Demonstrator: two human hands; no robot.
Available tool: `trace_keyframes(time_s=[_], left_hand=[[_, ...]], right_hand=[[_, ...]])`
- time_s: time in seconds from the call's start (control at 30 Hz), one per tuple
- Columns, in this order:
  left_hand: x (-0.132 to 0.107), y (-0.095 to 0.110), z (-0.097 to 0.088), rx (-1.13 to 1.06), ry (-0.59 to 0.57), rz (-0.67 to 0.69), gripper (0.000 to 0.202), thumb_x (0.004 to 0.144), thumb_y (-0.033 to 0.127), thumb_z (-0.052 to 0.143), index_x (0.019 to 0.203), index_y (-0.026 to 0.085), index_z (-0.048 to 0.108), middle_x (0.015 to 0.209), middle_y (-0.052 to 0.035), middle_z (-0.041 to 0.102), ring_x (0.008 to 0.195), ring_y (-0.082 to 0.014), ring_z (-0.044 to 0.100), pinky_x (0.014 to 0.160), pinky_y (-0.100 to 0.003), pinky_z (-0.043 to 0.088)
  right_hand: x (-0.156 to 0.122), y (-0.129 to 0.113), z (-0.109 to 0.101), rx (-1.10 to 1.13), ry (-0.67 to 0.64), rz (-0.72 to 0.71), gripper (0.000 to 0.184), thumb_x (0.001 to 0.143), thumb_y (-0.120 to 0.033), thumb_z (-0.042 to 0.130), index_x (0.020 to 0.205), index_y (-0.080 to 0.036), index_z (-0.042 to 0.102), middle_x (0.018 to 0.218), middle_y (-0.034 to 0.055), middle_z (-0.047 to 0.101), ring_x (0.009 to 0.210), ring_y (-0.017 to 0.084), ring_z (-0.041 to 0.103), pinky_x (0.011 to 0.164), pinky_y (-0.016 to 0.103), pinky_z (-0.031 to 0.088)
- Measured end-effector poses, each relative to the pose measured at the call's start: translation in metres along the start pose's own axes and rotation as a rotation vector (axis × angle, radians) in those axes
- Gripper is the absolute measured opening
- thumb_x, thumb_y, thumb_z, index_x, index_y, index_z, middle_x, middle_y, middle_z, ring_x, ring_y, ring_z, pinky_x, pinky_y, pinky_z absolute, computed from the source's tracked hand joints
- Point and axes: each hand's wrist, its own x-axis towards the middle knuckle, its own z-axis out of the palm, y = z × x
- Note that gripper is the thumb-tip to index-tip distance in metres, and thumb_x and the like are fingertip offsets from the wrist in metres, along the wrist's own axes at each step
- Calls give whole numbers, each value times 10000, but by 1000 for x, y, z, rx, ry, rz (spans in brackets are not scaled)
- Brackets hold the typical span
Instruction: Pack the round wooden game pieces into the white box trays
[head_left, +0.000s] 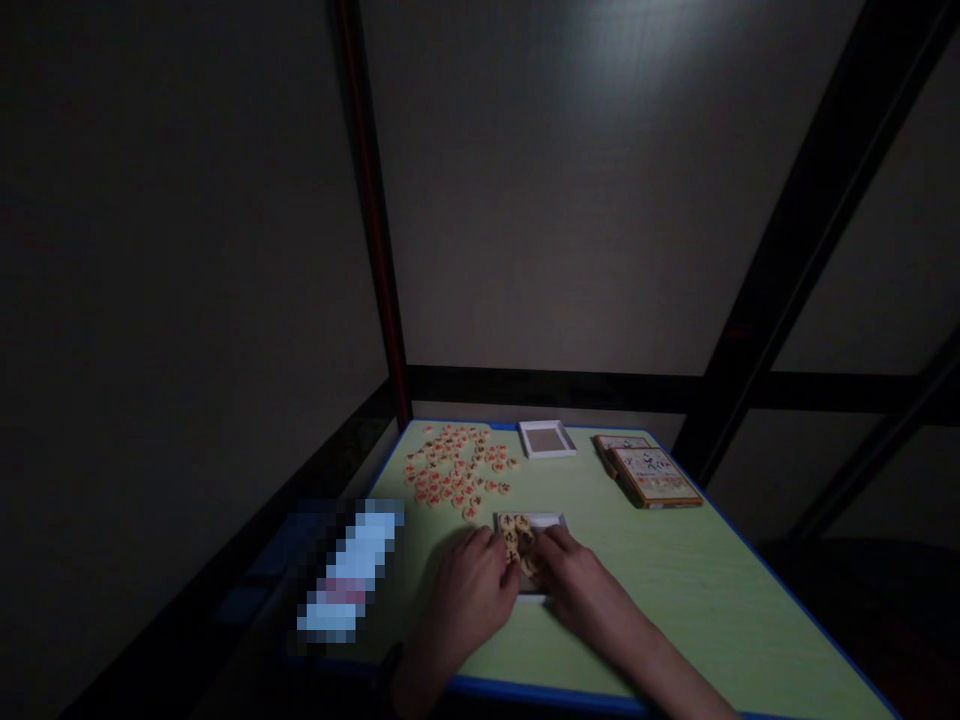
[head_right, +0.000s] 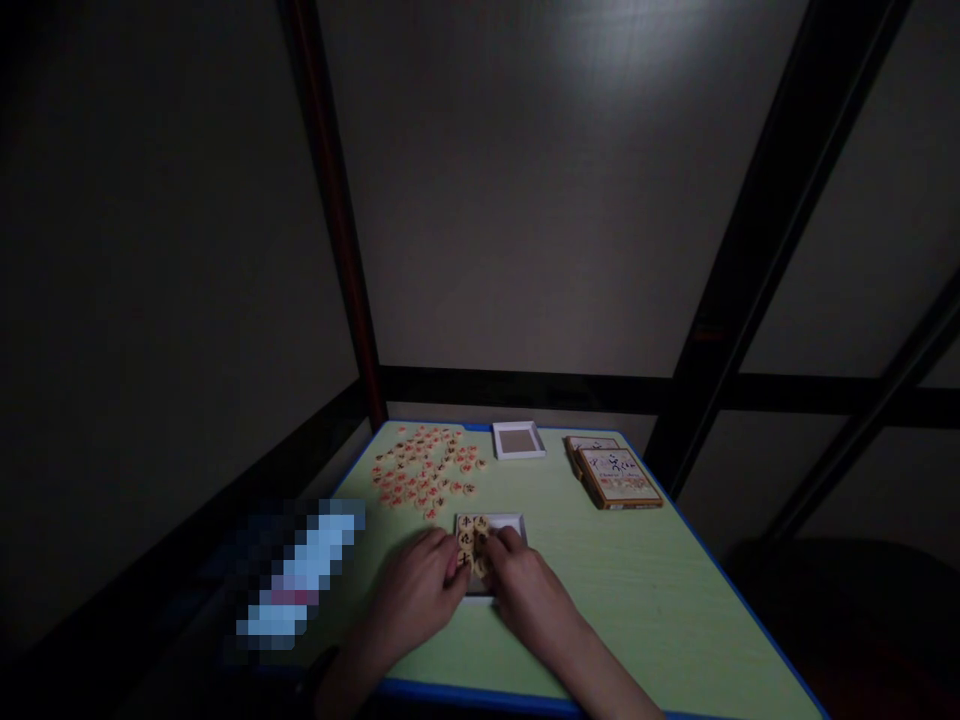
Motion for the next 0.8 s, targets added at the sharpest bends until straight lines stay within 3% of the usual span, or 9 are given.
trace_keyframes(time_s=[0.2, 0.57, 0.8], left_hand=[[1, -2, 3, -8, -41, -6, 139, 887, 224, 493, 930, 203, 624, 973, -81, 667, 981, -233, 607, 892, -342, 441], [-1, -1, 0, -20, -46, 22, 103, 875, 189, 499, 874, 208, 601, 914, -62, 667, 910, -213, 610, 810, -315, 427], [7, -17, -10, -46, 30, -23, 132, 893, 246, 521, 766, 215, 538, 833, -24, 636, 820, -174, 592, 720, -277, 388]], right_hand=[[3, -1, -1, -5, -6, 2, 309, 840, 1, 465, 1016, -155, 664, 1090, 107, 639, 961, 200, 642, 847, 278, 479], [5, 4, 6, 105, 56, 3, 233, 806, -4, 516, 929, -170, 622, 1051, 95, 616, 937, 203, 621, 823, 277, 467], [4, 14, -18, 243, 136, -18, 257, 684, 33, 575, 819, -184, 601, 926, 46, 640, 858, 177, 622, 771, 254, 459]])
